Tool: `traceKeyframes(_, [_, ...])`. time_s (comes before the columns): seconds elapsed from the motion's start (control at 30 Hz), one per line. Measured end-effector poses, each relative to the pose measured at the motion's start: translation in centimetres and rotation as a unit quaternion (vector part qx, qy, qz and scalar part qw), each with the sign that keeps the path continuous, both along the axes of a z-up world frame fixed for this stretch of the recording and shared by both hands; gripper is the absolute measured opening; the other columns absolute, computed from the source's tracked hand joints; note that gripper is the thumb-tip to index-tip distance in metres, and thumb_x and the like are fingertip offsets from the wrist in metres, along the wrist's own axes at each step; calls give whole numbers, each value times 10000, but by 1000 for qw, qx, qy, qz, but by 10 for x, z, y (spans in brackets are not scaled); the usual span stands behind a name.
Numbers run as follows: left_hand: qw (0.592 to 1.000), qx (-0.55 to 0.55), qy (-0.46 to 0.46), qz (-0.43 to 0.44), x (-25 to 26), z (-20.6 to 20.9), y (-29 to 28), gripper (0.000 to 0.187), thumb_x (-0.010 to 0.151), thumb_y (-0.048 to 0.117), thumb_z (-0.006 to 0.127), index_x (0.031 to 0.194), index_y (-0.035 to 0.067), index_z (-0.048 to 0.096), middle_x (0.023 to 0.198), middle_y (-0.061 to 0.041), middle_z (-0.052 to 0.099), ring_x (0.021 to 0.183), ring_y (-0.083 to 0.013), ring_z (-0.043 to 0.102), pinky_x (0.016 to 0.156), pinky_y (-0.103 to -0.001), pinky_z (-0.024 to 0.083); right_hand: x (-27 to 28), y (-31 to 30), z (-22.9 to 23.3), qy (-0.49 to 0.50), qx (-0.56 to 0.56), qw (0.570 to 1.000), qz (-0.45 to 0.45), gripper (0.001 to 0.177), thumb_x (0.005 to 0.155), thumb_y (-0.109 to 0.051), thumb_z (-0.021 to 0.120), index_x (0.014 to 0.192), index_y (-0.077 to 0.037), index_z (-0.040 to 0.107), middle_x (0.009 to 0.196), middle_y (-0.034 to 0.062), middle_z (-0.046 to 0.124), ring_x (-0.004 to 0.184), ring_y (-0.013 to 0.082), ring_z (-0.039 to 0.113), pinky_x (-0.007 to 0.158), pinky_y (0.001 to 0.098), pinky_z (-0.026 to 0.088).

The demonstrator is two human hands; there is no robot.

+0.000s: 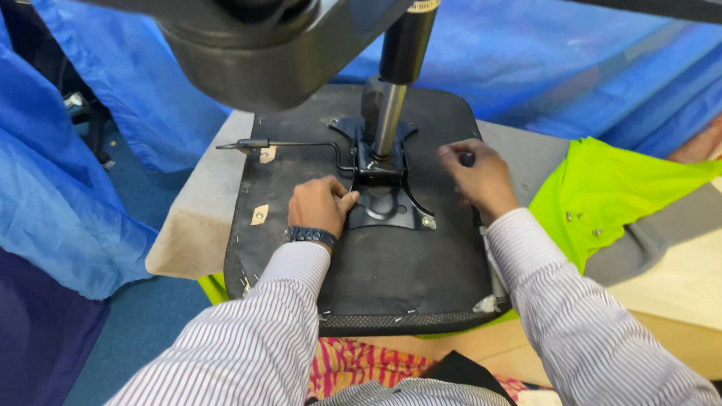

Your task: The person uses a screwdriver to tighten screws on the underside of an office chair seat, securing the seat to the gas lift mechanism. The person repeatedly repositions the chair and adjusts the screwdriver to access different screws.

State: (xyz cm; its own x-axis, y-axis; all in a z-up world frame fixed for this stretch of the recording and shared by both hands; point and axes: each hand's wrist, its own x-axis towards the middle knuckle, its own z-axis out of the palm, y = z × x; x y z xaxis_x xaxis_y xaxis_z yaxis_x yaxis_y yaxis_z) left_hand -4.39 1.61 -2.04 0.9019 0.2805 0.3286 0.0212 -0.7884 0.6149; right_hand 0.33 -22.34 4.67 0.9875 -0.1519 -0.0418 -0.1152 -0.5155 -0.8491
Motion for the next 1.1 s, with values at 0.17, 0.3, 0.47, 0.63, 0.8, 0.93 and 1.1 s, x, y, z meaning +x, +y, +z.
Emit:
traceKeyframes(0.17, [998,28,54,-35,6,13,4,299,838,386,807,833,94,745,814,-126,754,812,-331,739,742,-451,588,24,12,-46,-168,-243,937,185,626,802,-555,833,1167,-52,753,1057,200,740,979,331,718,872,412,554])
traceKeyframes(0.3, [997,45,47,-45,7,12,1,277,862,353,784,833,84,726,818,-136,745,808,-343,732,736,-455,586,29,24,-67,-154,-236,949,143,497,850,-437,766,1175,-62,745,1123,190,736,1025,371,712,926,445,556])
traceKeyframes(0.47, [996,58,21,-69,6,5,2,279,893,309,755,828,47,684,803,-135,734,757,-349,724,707,-462,580,19,30,-59,-69,-243,959,131,433,883,-388,714,1211,-107,728,1133,164,733,1017,363,708,909,456,554])
traceKeyframes(0.63, [996,59,4,-68,8,4,-1,291,891,303,760,798,40,677,776,-138,724,725,-337,719,691,-456,577,13,33,-42,-90,-244,954,146,407,884,-370,707,1201,-116,734,1138,157,731,1024,365,700,910,466,545])
traceKeyframes(0.8, [997,32,13,-63,8,4,3,283,877,297,771,766,54,676,716,-116,724,698,-307,722,692,-432,581,8,39,-38,-46,-242,957,150,409,909,-387,682,1229,-135,728,1114,168,740,1029,354,714,923,470,549])
traceKeyframes(0.93, [997,28,22,-66,12,1,1,293,867,296,785,745,57,666,703,-112,712,677,-296,711,675,-427,571,12,35,-38,-58,-251,956,143,445,899,-384,695,1253,-114,704,1154,173,722,1061,366,695,929,476,540])
traceKeyframes(1.1, [998,10,-5,-59,13,-6,1,338,849,310,806,722,51,630,683,-91,693,659,-286,690,642,-431,545,10,37,-40,-51,-257,955,138,461,908,-377,678,1274,-96,683,1174,167,720,1066,357,702,934,471,544])
